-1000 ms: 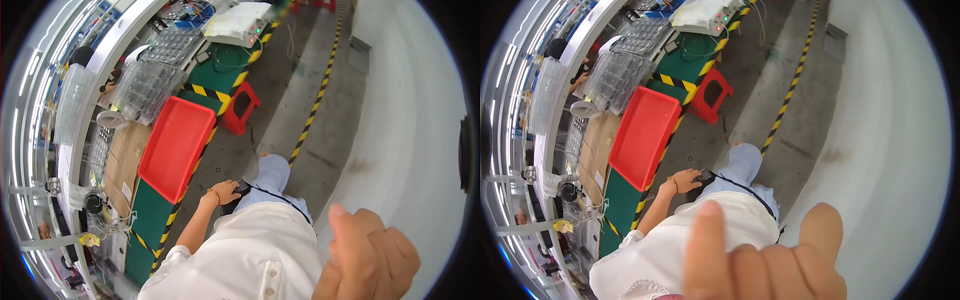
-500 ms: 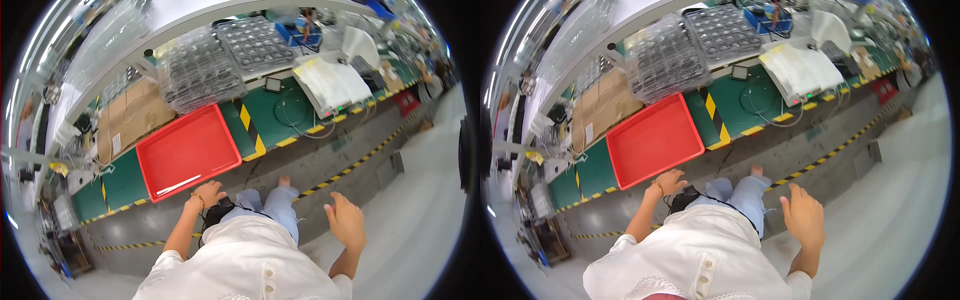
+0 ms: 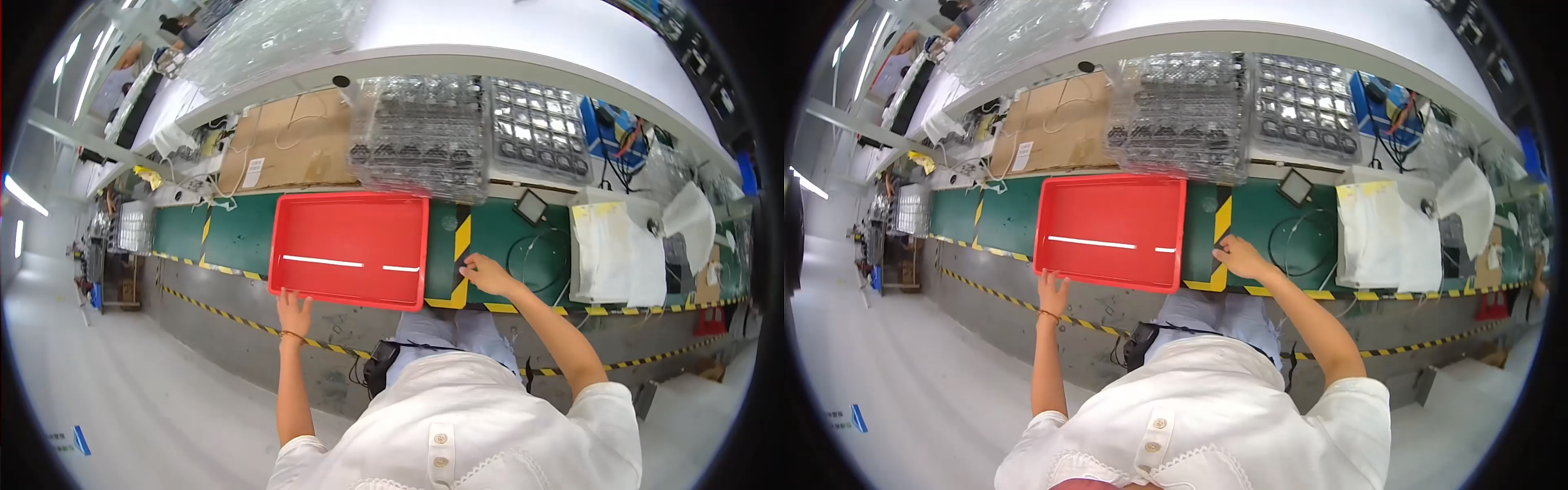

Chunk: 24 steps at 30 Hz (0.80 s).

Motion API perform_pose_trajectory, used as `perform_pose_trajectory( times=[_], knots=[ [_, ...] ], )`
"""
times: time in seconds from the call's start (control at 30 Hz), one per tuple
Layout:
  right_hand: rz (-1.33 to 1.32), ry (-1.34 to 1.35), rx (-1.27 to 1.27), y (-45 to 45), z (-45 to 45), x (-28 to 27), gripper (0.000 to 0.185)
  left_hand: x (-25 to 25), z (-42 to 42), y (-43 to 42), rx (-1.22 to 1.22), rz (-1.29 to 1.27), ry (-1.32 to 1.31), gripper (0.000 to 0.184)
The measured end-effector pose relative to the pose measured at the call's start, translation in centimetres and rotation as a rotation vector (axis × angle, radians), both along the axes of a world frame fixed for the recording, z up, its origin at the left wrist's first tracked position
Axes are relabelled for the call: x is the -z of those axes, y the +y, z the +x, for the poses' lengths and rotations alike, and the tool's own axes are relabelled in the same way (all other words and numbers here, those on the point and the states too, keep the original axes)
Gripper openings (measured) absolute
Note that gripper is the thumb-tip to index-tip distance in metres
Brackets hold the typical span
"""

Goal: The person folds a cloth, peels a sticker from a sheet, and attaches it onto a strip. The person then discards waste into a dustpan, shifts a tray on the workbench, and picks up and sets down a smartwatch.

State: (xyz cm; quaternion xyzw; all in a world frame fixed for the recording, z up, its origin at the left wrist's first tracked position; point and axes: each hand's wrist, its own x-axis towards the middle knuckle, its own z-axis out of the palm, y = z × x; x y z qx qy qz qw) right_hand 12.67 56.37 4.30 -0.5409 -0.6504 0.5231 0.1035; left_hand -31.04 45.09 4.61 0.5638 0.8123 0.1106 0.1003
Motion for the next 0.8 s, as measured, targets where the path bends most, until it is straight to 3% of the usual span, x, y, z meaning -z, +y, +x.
perform_pose_trajectory(
  times=[0.03,0.13,0.2,0.23,0.3,0.4,0.5,0.53,0.57,0.67,0.8],
  knots=[
    [-0.282,0.085,0.099,0.9,-1.3,0.7,0.045,1.2,-1.7,0.0,-0.018,-0.008,0.001,0.045],
    [-0.428,0.132,0.196,2.5,-5.0,2.7,0.053,6.0,-8.0,0.9,-0.225,-0.067,-0.119,0.055],
    [-0.332,0.114,0.175,3.5,-7.2,6.8,0.054,9.8,-11.6,1.3,-0.309,0.000,-0.402,0.066],
    [-0.226,0.096,0.164,3.5,-7.9,7.9,0.056,8.9,-11.3,1.7,-0.325,-0.012,-0.408,0.066],
    [-0.255,0.087,0.203,3.6,-9.4,9.2,0.059,7.2,-11.4,4.1,-0.451,-0.187,-0.437,0.075],
    [-0.252,0.221,0.405,3.8,-10.9,9.6,0.055,8.9,-12.6,5.5,-0.453,0.001,-0.338,0.074],
    [-0.341,0.258,0.574,4.5,-11.0,8.6,0.048,9.5,-13.8,6.9,-0.576,-0.096,-0.497,0.067],
    [-0.454,0.418,0.677,4.8,-10.9,7.9,0.045,13.4,-16.3,6.7,-0.559,-0.021,-0.528,0.063],
    [-0.564,0.584,0.781,4.8,-10.9,7.4,0.042,13.4,-16.2,6.7,-0.558,-0.027,-0.533,0.063],
    [-0.677,0.739,0.899,4.7,-11.4,7.0,0.041,10.9,-14.8,7.3,-0.521,-0.152,-0.366,0.056],
    [-0.608,0.711,0.863,5.0,-12.2,7.1,0.046,9.5,-14.0,7.5,-0.575,-0.195,-0.371,0.054]
  ],
)
